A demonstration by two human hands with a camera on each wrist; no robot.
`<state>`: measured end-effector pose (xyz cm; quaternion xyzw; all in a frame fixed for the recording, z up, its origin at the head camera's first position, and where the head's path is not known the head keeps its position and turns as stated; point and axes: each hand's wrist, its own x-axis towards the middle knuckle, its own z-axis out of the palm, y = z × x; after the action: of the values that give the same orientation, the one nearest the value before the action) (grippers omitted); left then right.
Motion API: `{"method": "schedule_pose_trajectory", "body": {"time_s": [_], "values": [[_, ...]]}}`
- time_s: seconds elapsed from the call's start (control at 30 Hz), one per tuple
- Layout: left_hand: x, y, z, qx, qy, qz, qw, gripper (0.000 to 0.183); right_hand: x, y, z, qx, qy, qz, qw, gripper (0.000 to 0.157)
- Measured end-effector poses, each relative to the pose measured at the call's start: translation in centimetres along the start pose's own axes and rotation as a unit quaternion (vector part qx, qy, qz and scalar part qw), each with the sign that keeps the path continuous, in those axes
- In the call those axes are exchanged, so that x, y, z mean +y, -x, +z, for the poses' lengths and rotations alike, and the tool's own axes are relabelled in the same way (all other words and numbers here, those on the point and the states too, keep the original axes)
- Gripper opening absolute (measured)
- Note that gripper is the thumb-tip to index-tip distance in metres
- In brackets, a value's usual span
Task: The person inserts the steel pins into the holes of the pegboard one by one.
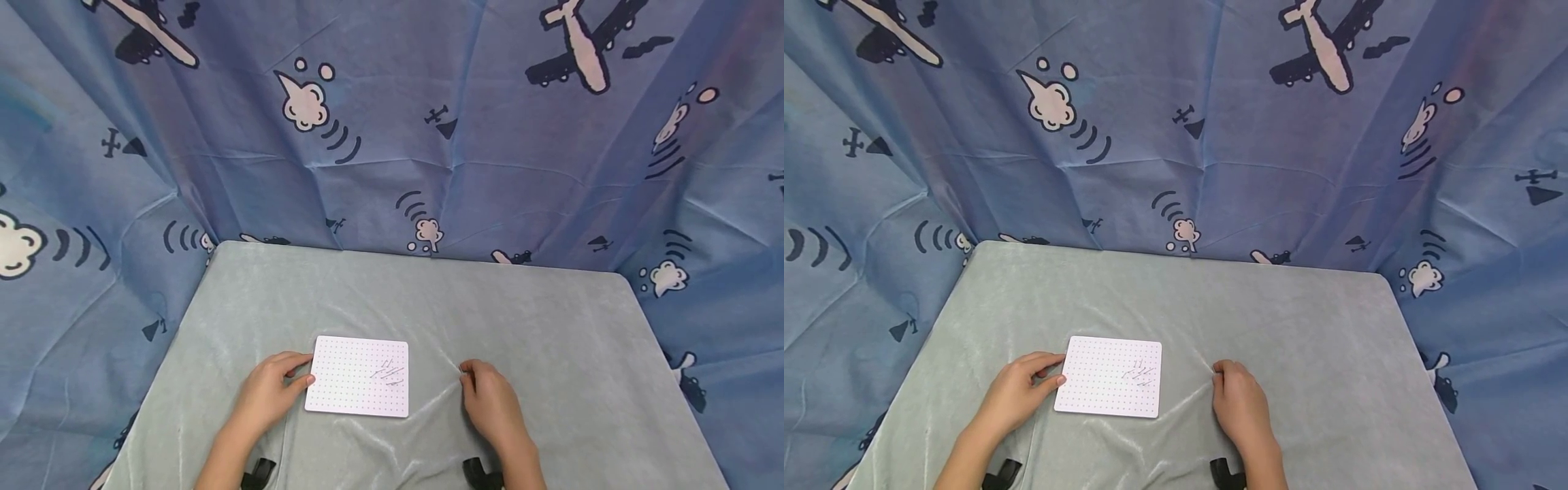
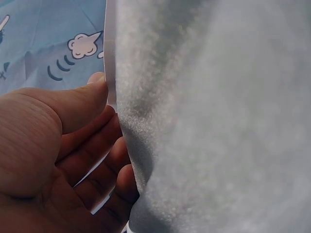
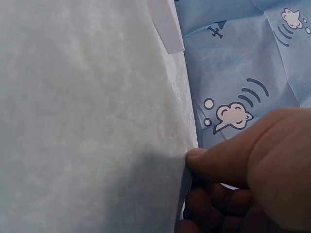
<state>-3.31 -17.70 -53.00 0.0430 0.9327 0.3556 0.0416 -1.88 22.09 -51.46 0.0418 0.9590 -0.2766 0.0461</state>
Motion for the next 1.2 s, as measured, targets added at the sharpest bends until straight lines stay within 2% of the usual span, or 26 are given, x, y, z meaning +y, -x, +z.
{"method": "schedule_pose_trajectory", "body": {"time_s": [0.37, 0.7, 0.83, 1.03, 1.1, 1.2], "values": [[-0.1, -0.2, -0.1, -0.002, -0.002, 0.001, 1.0000, 0.040, -0.5, 0.0, -0.8, 0.029, -0.032, -0.002, 0.999, 0.005], [-0.2, -0.2, -0.1, -0.003, 0.000, 0.000, 1.0000, 0.040, -1.6, 0.2, -1.6, 0.072, -0.105, -0.006, 0.992, 0.006], [-0.2, -0.1, 0.0, -0.002, -0.001, 0.001, 1.0000, 0.040, -2.2, 0.2, -1.4, 0.097, -0.148, -0.026, 0.984, 0.009], [-0.2, -0.1, 0.0, -0.001, 0.002, 0.001, 1.0000, 0.039, -3.1, -0.1, -0.2, 0.145, -0.208, -0.109, 0.961, 0.019], [-0.2, -0.1, 0.1, -0.002, 0.002, 0.000, 1.0000, 0.039, -3.4, -0.2, 0.3, 0.149, -0.229, -0.129, 0.953, 0.022], [-0.2, -0.1, 0.0, -0.004, 0.003, -0.001, 1.0000, 0.040, -3.8, -0.2, 1.0, 0.137, -0.246, -0.140, 0.949, 0.025]]}}
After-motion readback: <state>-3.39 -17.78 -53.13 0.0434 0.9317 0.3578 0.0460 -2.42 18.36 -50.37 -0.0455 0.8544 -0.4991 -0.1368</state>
